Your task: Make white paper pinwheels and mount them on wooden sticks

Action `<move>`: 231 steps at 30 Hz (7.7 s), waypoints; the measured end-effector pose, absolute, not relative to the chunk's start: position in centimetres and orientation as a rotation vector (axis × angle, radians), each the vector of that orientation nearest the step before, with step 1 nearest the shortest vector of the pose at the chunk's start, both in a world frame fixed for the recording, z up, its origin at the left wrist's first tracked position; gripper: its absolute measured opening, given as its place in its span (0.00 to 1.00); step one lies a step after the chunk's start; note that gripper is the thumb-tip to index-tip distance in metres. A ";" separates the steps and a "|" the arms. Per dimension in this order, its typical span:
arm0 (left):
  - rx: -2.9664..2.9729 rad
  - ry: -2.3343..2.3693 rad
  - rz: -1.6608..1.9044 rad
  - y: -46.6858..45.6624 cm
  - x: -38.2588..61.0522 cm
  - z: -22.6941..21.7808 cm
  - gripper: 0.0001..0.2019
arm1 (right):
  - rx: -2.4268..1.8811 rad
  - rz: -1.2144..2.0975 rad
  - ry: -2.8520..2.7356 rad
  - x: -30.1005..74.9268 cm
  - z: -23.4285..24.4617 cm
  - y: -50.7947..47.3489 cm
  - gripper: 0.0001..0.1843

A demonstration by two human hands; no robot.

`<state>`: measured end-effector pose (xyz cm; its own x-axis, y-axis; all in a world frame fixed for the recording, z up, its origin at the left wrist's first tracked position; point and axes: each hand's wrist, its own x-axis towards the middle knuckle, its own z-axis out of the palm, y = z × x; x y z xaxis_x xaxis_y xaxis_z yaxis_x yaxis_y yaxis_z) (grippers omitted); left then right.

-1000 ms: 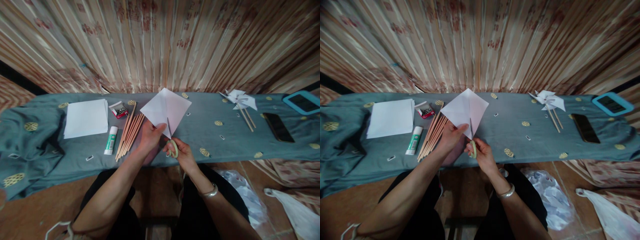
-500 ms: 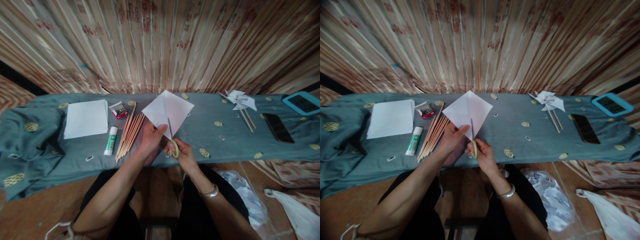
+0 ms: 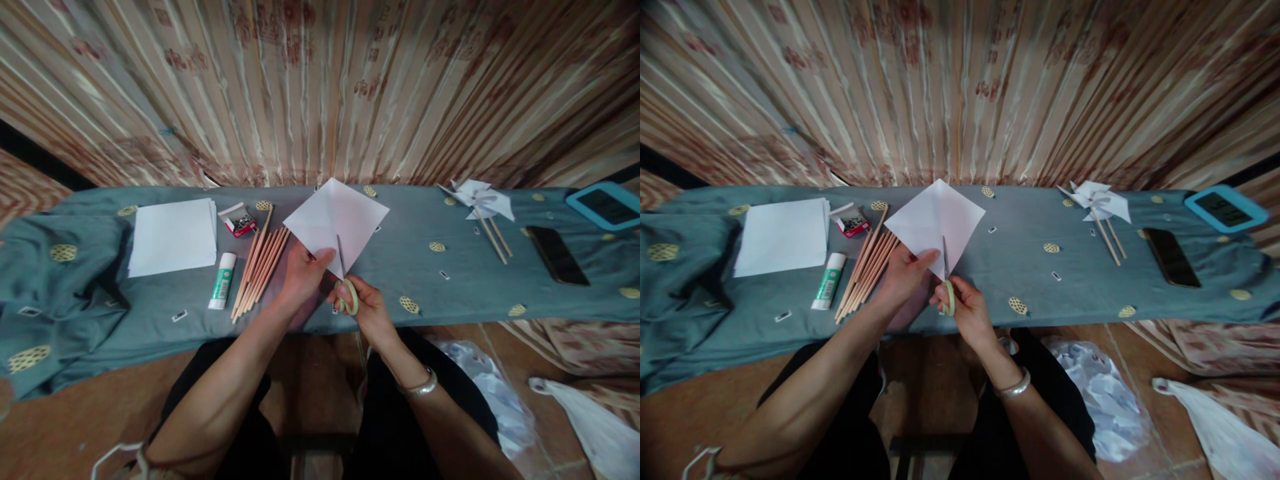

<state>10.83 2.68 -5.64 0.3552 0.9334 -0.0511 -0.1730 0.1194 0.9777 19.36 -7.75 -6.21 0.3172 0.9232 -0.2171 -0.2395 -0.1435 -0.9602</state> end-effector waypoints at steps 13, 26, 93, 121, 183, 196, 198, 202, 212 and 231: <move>1.182 0.834 1.026 2.9 10.8 -5.9 0.07 | -1.366 1.173 -0.729 19.6 -5.9 -7.9 0.23; 1.200 0.829 0.996 3.0 10.8 -6.2 0.08 | -1.320 1.177 -0.735 19.7 -6.0 -8.1 0.23; 0.760 0.728 0.798 2.4 9.8 -4.6 0.10 | -1.285 0.957 -0.284 26.7 -5.0 -8.6 0.14; 0.783 0.774 1.267 6.4 9.3 -4.6 0.17 | -1.130 1.584 -0.979 22.1 -6.1 -11.1 0.33; 0.785 0.707 1.247 5.1 10.3 -4.5 0.15 | -1.183 1.519 -0.887 21.7 -5.6 -11.0 0.27; 0.736 0.752 1.225 5.1 10.2 -4.0 0.14 | -1.201 1.482 -0.813 21.3 -5.6 -10.7 0.27; 0.732 0.744 1.231 5.1 10.2 -3.9 0.14 | -1.209 1.480 -0.795 21.2 -5.5 -10.6 0.27; 0.720 0.712 1.232 4.9 10.2 -3.5 0.14 | -1.220 1.494 -0.740 21.0 -5.2 -10.5 0.27; 0.713 0.694 1.193 5.0 10.1 -3.3 0.15 | -1.213 1.460 -0.734 20.7 -5.4 -10.3 0.27; 0.695 0.692 1.126 4.0 10.4 -3.3 0.10 | -1.242 1.411 -0.790 20.8 -5.4 -10.2 0.29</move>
